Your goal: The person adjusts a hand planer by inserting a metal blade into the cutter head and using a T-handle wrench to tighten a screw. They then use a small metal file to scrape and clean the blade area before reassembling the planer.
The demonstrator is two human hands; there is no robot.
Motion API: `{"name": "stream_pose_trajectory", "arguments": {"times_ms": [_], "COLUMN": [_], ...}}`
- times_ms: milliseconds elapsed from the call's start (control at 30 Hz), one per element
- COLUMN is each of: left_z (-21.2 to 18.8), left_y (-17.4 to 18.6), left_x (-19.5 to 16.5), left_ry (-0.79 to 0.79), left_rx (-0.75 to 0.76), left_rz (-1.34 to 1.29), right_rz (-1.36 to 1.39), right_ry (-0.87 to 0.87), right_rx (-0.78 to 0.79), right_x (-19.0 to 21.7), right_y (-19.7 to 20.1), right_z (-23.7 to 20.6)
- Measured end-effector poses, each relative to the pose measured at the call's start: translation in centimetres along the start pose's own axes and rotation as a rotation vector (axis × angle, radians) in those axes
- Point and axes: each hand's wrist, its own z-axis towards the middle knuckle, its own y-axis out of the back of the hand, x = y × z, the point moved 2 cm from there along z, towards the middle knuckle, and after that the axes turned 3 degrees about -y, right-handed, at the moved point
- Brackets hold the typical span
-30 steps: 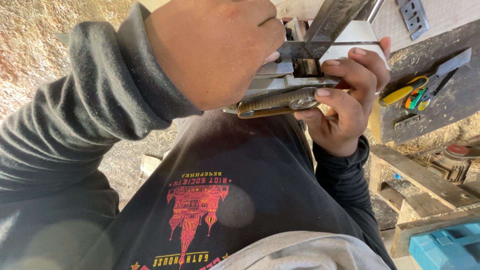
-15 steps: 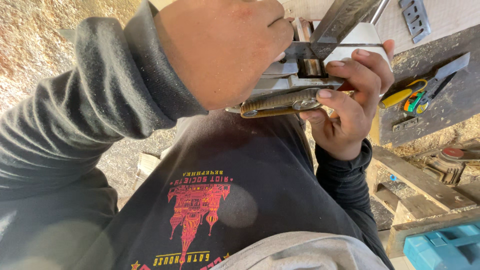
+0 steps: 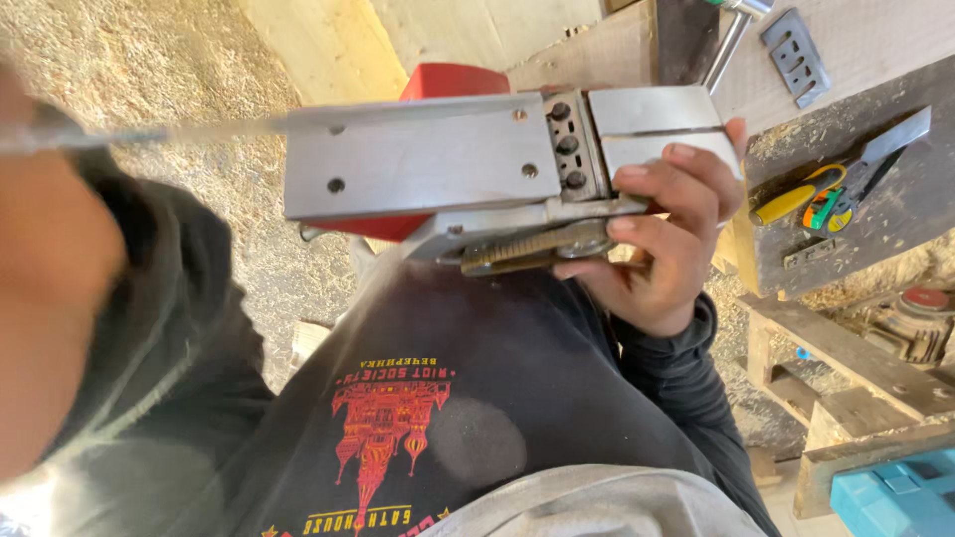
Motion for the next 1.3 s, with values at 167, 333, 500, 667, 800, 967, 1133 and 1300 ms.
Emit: {"name": "stream_pose_trajectory", "arguments": {"times_ms": [167,333,500,667,800,967,1133,1300], "left_z": [-3.4,-4.7,-3.6,-2.1,-0.7,0.1,0.4,0.9], "left_y": [-0.3,-2.7,-4.9,-7.1,-7.7,-7.9,-7.7,-7.6], "left_x": [0.6,0.1,-0.6,-0.4,0.1,0.0,-0.9,-0.9], "left_ry": [0.075,0.109,0.167,0.194,0.14,0.201,0.201,0.19], "left_rx": [-0.224,-0.273,-0.161,-0.195,-0.171,-0.075,-0.064,-0.012], "left_rz": [-0.18,-0.12,-0.049,-0.078,0.029,0.039,0.074,0.105], "right_rz": [0.007,0.015,0.08,0.09,0.086,0.105,0.116,0.106], "right_ry": [0.049,0.018,0.108,0.05,0.076,0.098,0.113,0.115], "right_rx": [0.03,0.05,-0.08,-0.009,-0.03,-0.085,-0.109,-0.1], "right_x": [-0.5,-0.9,-1.8,-1.9,-1.9,-2.0,-2.0,-2.2], "right_y": [-0.4,-0.7,-1.6,-1.2,-1.1,-1.8,-2.1,-2.0], "right_z": [0.1,-0.3,-0.7,-1.4,-1.5,-1.0,-0.8,-0.9]}}
